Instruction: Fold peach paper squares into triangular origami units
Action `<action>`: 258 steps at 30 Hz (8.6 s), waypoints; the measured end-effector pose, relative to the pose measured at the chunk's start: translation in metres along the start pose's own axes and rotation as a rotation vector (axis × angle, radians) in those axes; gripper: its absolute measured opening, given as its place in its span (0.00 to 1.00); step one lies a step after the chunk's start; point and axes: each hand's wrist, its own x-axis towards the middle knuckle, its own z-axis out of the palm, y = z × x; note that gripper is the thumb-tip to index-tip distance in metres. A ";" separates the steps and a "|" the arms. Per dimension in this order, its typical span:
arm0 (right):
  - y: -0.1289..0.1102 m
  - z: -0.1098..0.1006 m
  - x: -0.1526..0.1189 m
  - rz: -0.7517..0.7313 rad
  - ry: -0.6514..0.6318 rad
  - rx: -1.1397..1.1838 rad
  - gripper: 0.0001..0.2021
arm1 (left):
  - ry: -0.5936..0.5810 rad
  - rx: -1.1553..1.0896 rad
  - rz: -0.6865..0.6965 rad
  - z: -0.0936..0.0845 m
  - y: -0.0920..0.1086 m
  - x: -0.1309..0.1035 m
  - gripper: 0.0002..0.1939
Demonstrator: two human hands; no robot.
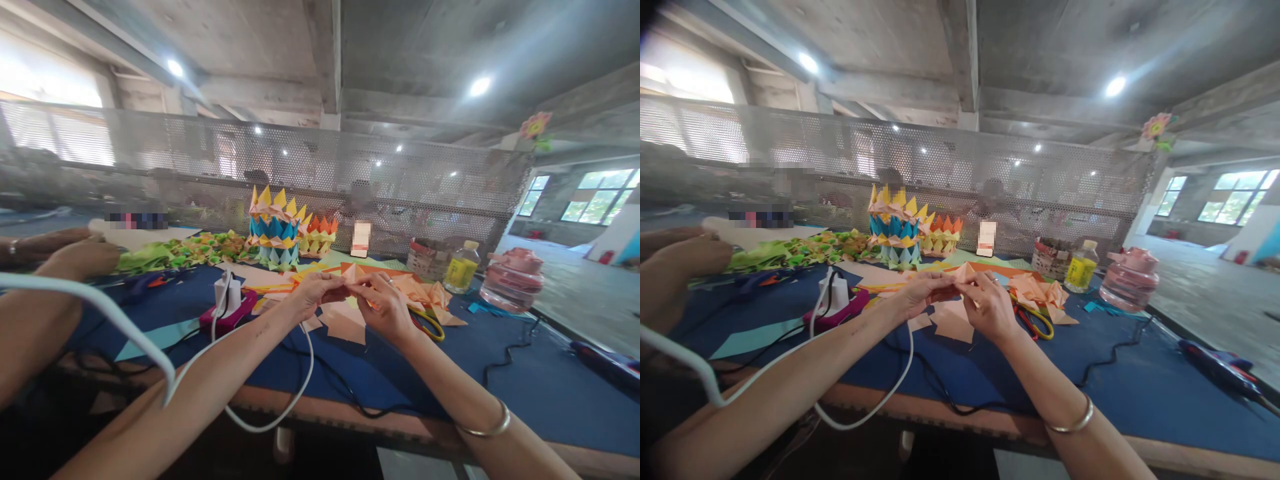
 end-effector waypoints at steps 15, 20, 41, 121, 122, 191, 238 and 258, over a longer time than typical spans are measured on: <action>0.003 0.015 0.004 0.968 0.108 0.787 0.32 | 0.101 0.191 0.210 0.008 -0.001 0.000 0.21; -0.001 0.014 0.005 0.963 0.078 0.894 0.36 | 0.033 0.298 0.253 0.005 -0.008 0.003 0.21; 0.003 0.011 0.006 0.878 0.051 0.863 0.31 | 0.032 0.273 0.139 0.012 0.000 -0.007 0.18; 0.003 0.008 0.000 0.467 -0.026 0.282 0.08 | -0.124 0.076 -0.092 0.001 0.001 -0.002 0.15; 0.002 0.007 0.001 0.481 -0.014 0.286 0.08 | -0.129 0.079 -0.093 0.002 0.001 -0.002 0.15; -0.005 0.004 0.001 0.076 -0.103 0.051 0.13 | 0.030 0.001 -0.020 0.004 0.000 -0.003 0.15; -0.001 0.015 0.004 0.993 -0.048 0.909 0.17 | 0.083 0.409 0.327 0.009 -0.007 0.000 0.15; -0.001 0.012 0.003 0.925 -0.124 0.792 0.16 | 0.154 0.402 0.248 0.005 -0.005 0.002 0.13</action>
